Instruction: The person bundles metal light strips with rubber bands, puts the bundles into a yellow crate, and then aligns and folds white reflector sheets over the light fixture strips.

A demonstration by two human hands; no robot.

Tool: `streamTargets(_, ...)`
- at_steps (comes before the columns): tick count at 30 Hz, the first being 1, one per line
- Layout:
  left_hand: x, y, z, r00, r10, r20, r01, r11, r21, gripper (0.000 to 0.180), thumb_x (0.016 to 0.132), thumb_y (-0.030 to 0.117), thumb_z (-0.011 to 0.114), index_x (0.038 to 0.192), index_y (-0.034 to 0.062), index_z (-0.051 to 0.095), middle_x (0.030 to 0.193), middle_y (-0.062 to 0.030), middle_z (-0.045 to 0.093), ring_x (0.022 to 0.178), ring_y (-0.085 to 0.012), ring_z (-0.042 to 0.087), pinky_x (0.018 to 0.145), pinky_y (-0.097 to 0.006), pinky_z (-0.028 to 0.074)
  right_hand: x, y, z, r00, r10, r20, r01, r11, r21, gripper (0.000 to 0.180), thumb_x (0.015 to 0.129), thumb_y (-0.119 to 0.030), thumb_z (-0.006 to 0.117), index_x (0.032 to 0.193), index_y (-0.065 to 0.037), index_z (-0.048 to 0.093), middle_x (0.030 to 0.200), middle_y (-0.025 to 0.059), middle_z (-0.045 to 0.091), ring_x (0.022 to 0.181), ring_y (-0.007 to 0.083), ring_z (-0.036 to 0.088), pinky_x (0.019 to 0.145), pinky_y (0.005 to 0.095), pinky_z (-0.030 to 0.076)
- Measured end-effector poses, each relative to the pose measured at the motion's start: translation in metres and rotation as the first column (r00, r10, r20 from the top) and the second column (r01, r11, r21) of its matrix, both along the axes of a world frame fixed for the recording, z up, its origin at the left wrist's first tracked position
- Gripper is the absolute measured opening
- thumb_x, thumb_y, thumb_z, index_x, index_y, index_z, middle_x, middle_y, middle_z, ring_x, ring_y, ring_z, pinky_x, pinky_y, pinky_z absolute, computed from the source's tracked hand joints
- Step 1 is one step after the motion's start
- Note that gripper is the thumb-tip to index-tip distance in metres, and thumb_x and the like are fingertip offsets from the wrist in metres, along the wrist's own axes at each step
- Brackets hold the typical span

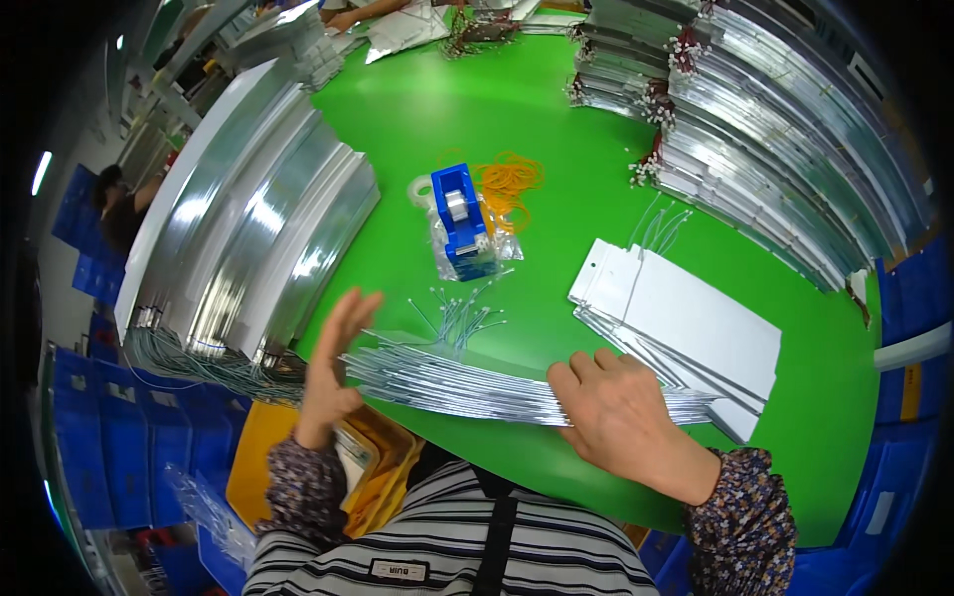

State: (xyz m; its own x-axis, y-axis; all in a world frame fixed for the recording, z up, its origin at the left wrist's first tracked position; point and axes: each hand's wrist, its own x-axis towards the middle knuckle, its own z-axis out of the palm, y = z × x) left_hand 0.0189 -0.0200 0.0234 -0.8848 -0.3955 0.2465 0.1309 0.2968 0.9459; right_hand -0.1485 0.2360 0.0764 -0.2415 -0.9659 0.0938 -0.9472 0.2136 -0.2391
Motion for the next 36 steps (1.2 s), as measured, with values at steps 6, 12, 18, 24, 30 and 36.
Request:
streamTargets(6, -0.034, 0.024, -0.023, 0.958, 0.187, -0.217, -0.146, 0.971, 0.191, 0.069, 0.080, 0.038, 0.065, 0.133, 0.0020, 0.039, 0.114, -0.0157, 0.057, 0.108, -0.0211, 0.053, 0.097, -0.035, 0.038, -0.013, -0.005, -0.002, 0.995, -0.080, 0.053, 0.076, 0.995, 0.069, 0.045, 0.060, -0.027, 0.078, 0.089, -0.005, 0.050, 0.074, 0.0086, 0.054, 0.070, 0.0274, 0.055, 0.058, 0.0381, 0.043)
streamTargets(12, -0.042, 0.019, -0.008, 0.967, 0.238, -0.088, -0.232, 0.970, 0.077, 0.040, 0.080, 0.016, 0.059, 0.116, 0.0002, 0.055, 0.096, -0.0088, 0.064, 0.084, -0.0125, 0.055, 0.079, -0.026, 0.041, -0.036, 0.036, 0.028, 0.970, -0.243, -0.019, 0.244, 0.967, 0.079, 0.088, 0.047, -0.045, 0.082, 0.116, 0.000, 0.050, 0.098, 0.0166, 0.058, 0.095, 0.0337, 0.054, 0.080, 0.0427, 0.042)
streamTargets(18, -0.055, 0.031, -0.006, 0.973, 0.226, -0.049, -0.205, 0.939, 0.277, 0.049, 0.082, 0.019, 0.058, 0.126, 0.0003, 0.048, 0.105, -0.0140, 0.061, 0.096, -0.0192, 0.057, 0.091, -0.033, 0.040, -0.044, 0.083, -0.054, 0.714, -0.224, 0.663, 0.652, 0.560, -0.512, 0.125, 0.045, -0.061, 0.080, 0.139, 0.002, 0.027, 0.126, 0.0222, 0.048, 0.112, 0.0324, 0.050, 0.101, 0.0439, 0.034)
streamTargets(24, -0.051, 0.037, -0.019, 0.928, 0.260, -0.266, -0.164, 0.928, 0.335, 0.046, 0.092, 0.026, 0.048, 0.125, -0.0059, 0.045, 0.105, -0.0154, 0.061, 0.092, -0.0184, 0.059, 0.084, -0.030, 0.046, -0.011, 0.064, -0.077, 0.597, -0.068, 0.799, 0.764, 0.352, -0.541, 0.078, 0.065, -0.032, 0.079, 0.126, 0.002, 0.044, 0.083, 0.0073, 0.057, 0.075, 0.0126, 0.056, 0.068, 0.0241, 0.046)
streamTargets(30, -0.043, 0.003, -0.012, 0.935, 0.339, -0.106, -0.276, 0.881, 0.385, 0.032, 0.093, 0.018, 0.047, 0.114, -0.0064, 0.054, 0.084, -0.0125, 0.062, 0.069, -0.0120, 0.056, 0.065, -0.024, 0.045, 0.027, 0.063, -0.049, 0.729, -0.133, 0.672, 0.595, 0.607, -0.526, 0.033, 0.061, -0.007, 0.072, 0.092, -0.001, 0.061, 0.076, 0.0076, 0.058, 0.069, 0.0151, 0.053, 0.064, 0.0256, 0.042)
streamTargets(36, -0.029, -0.012, -0.017, 0.965, 0.235, -0.119, -0.187, 0.930, 0.317, 0.029, 0.091, 0.014, 0.048, 0.108, -0.0063, 0.058, 0.077, -0.0136, 0.061, 0.068, -0.0161, 0.057, 0.065, -0.026, 0.045, -0.012, 0.056, -0.008, 0.549, -0.093, 0.831, 0.133, 0.991, 0.023, 0.055, 0.063, -0.034, 0.081, 0.104, -0.003, 0.061, 0.084, 0.0105, 0.063, 0.078, 0.0231, 0.059, 0.069, 0.0309, 0.046)
